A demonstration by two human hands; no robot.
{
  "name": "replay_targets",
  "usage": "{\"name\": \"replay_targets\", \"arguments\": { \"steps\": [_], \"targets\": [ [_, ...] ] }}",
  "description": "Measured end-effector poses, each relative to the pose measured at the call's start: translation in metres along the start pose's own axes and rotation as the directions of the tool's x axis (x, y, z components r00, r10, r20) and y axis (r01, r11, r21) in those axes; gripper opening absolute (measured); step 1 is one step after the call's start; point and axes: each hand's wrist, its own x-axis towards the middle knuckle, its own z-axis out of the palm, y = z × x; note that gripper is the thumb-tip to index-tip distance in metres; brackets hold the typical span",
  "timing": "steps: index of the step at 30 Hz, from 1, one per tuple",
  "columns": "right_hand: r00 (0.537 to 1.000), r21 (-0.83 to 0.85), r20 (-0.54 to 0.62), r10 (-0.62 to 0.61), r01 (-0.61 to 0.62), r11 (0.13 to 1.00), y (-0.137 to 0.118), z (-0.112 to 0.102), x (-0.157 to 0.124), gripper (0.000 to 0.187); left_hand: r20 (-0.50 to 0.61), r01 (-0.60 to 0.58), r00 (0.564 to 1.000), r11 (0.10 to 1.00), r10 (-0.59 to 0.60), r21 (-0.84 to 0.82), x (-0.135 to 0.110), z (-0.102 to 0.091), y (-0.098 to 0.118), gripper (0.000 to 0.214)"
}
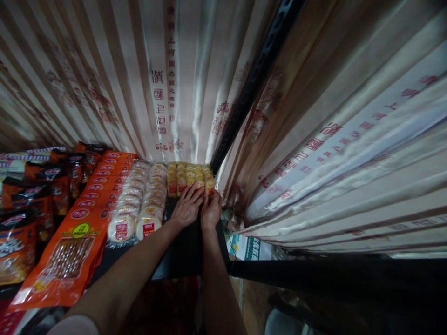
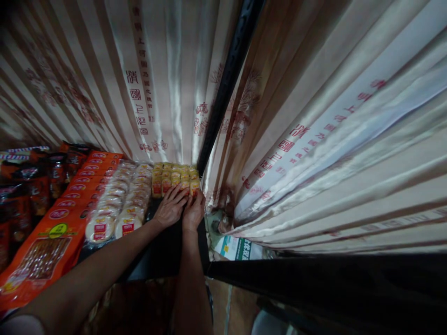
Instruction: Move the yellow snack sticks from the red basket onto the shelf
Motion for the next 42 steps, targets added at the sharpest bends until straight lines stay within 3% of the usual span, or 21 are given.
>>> {"name": "replay_targets", "arguments": {
  "steps": [11,32,42],
  "targets": [
    [0.997,0.064,-0.016,-0.079,0.08,0.995,0.0091,0.0082,-0.0009,0.038,0.006,0.015,1.0,1.0,-0.015,-0.001,-0.0008,0.0034,-0.0003,0.043],
    [0.994,0.081,-0.006,-0.107,0.107,0.991,0.0059,0.0043,-0.0044,0.035,0.006,0.021,1.0,1.0,-0.021,-0.001,-0.0008,0.0055,-0.0017,0.04],
    [0.994,-0.081,0.027,-0.109,0.111,0.991,0.0034,0.0003,-0.0073,0.037,0.015,0.016,1.0,1.0,-0.016,0.021,-0.0004,0.0058,-0.0021,0.037]
  ]
}}
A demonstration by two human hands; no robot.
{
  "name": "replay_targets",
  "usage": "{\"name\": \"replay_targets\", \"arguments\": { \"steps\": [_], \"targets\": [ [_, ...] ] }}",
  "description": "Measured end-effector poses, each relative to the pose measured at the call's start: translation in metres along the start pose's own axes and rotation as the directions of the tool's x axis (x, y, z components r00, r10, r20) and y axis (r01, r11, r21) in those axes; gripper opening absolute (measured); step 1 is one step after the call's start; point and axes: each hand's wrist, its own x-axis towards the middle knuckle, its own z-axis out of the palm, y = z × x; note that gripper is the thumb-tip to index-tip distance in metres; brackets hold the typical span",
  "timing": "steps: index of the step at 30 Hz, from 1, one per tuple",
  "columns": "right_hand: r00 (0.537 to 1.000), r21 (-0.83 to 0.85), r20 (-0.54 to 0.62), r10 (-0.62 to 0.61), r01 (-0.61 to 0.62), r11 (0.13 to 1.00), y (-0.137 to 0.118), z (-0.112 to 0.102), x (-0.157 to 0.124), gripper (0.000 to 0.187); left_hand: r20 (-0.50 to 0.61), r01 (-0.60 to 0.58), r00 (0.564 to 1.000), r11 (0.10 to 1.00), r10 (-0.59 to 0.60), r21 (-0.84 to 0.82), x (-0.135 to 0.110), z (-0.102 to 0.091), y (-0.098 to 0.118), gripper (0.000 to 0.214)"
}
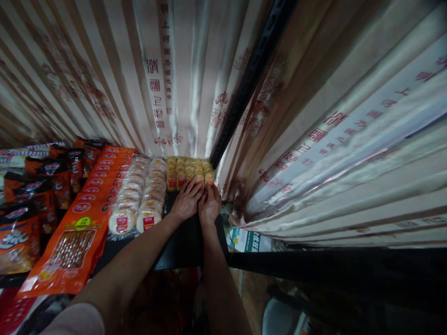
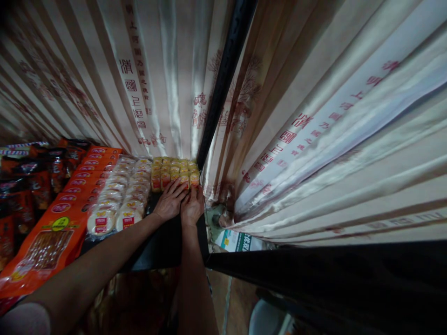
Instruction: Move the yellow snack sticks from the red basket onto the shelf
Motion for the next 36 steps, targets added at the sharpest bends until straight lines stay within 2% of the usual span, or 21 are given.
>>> {"name": "replay_targets", "arguments": {
  "steps": [10,19,31,36],
  "targets": [
    [0.994,-0.022,0.085,0.07,-0.069,0.997,-0.003,-0.0004,0.0016,0.038,-0.041,-0.008,0.999,1.0,0.009,0.021,-0.0006,0.0021,0.0003,0.035],
    [0.997,0.046,0.024,-0.068,0.066,0.997,-0.0019,0.0005,-0.0001,0.04,-0.045,-0.02,0.999,1.0,0.02,0.008,-0.0022,0.0046,-0.0015,0.037],
    [0.993,0.058,0.006,-0.114,0.114,0.992,0.002,0.004,0.0034,0.039,-0.049,-0.028,0.998,1.0,0.027,-0.015,-0.0026,0.0095,-0.0035,0.039],
    [0.992,0.12,0.01,-0.124,0.122,0.985,0.0037,0.0071,0.0042,0.038,-0.032,-0.035,0.999,0.999,0.034,-0.018,-0.0019,0.0081,-0.0032,0.04]
  ]
}}
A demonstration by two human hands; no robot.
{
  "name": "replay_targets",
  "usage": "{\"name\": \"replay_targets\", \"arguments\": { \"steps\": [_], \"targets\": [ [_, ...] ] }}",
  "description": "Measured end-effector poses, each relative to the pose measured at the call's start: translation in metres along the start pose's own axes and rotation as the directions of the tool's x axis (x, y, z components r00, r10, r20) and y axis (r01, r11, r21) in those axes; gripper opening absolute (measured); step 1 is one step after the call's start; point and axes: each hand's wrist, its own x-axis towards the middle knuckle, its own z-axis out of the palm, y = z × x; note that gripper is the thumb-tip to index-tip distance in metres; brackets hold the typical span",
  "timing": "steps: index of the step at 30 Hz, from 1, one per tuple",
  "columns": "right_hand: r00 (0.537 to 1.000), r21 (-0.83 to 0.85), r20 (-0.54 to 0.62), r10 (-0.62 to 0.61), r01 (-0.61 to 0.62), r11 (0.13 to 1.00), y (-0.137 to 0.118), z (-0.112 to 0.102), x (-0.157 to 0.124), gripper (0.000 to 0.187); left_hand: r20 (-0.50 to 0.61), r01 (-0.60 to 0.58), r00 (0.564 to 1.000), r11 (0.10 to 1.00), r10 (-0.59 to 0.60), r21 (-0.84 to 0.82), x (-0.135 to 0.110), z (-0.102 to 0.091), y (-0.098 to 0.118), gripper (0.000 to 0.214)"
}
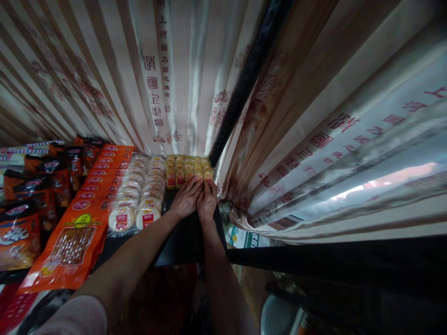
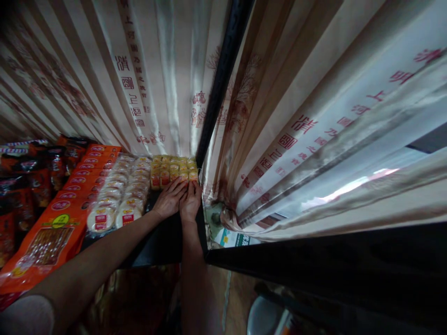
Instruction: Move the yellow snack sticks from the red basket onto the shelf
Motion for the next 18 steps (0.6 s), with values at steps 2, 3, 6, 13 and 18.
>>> {"name": "replay_targets", "arguments": {
  "steps": [2,3,6,13,18],
  "targets": [
    [1.0,0.021,0.01,-0.008,0.008,1.0,0.001,0.001,0.0,0.039,-0.002,-0.001,1.0,1.0,0.001,0.003,0.0,-0.001,0.001,0.041],
    [1.0,0.028,0.016,-0.017,0.016,0.999,0.002,0.001,-0.001,0.039,-0.006,0.001,1.0,1.0,-0.001,0.008,0.0,-0.001,0.001,0.041],
    [1.0,0.046,0.007,-0.027,0.026,0.999,0.004,0.002,-0.001,0.04,-0.016,0.008,1.0,1.0,-0.008,0.026,-0.001,-0.002,0.003,0.041],
    [0.999,0.061,-0.01,-0.051,0.052,0.997,0.004,-0.007,-0.001,0.041,0.013,-0.058,0.998,0.995,0.057,0.077,0.002,-0.007,0.009,0.04],
    [0.999,0.071,-0.019,-0.04,0.041,0.997,-0.007,-0.022,-0.012,0.04,0.023,-0.031,0.999,0.999,0.03,0.02,-0.005,-0.021,0.024,0.042]
  ]
}}
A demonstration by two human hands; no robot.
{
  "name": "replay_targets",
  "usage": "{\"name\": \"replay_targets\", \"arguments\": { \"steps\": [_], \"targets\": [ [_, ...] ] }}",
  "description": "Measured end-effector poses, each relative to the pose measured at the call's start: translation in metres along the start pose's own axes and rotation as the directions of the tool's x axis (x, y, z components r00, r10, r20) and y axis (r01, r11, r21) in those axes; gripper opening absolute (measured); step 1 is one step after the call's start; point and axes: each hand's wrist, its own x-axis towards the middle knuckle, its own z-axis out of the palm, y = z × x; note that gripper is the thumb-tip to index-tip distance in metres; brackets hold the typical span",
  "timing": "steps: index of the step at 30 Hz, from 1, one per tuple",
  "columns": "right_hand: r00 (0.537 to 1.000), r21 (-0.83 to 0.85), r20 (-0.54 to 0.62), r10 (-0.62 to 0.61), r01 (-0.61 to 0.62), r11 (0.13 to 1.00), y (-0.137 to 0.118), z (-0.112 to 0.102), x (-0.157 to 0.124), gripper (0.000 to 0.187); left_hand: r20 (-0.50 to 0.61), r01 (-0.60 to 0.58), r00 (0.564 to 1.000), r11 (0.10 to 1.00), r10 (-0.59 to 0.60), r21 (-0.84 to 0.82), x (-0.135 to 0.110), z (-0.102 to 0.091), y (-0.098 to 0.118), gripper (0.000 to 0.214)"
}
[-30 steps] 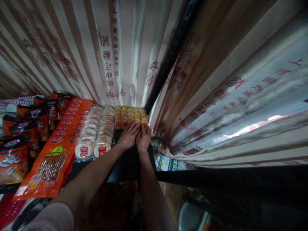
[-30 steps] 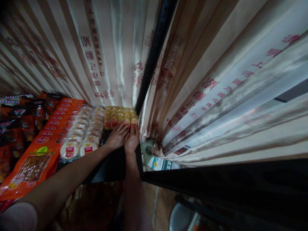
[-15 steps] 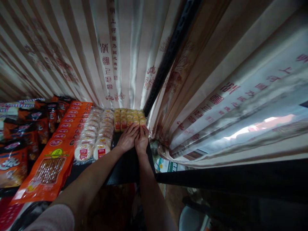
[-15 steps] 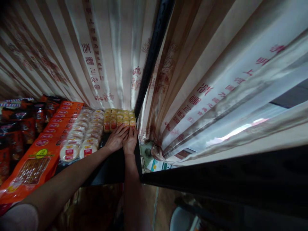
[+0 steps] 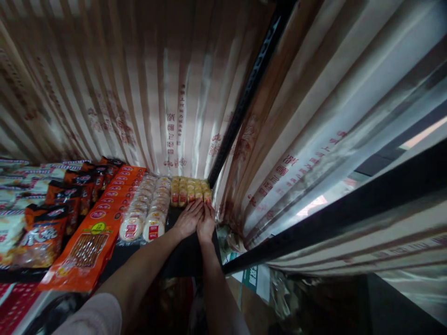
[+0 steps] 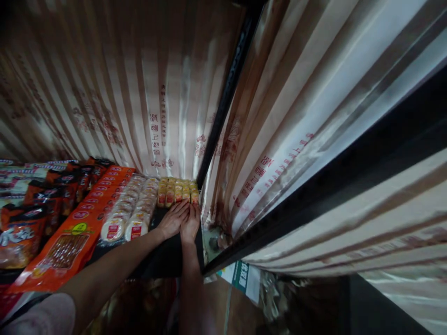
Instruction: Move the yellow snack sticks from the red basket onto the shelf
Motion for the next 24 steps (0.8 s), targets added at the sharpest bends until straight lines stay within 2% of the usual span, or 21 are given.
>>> {"name": "replay_targets", "arguments": {
  "steps": [7,15,24],
  "targets": [
    [0.997,0.004,0.062,0.041,-0.041,0.999,-0.025,-0.02,-0.024,0.04,-0.011,0.101,0.995,0.992,-0.102,-0.076,-0.029,-0.024,0.025,0.041],
    [0.991,0.022,0.128,0.026,-0.029,0.999,-0.056,-0.045,-0.068,0.039,0.002,0.238,0.97,0.958,-0.241,-0.16,-0.08,-0.041,0.056,0.037],
    [0.973,0.065,0.227,-0.046,0.032,0.997,-0.096,-0.056,-0.12,0.039,-0.098,0.25,0.957,0.948,-0.273,-0.198,-0.145,-0.058,0.066,0.039]
  ]
}}
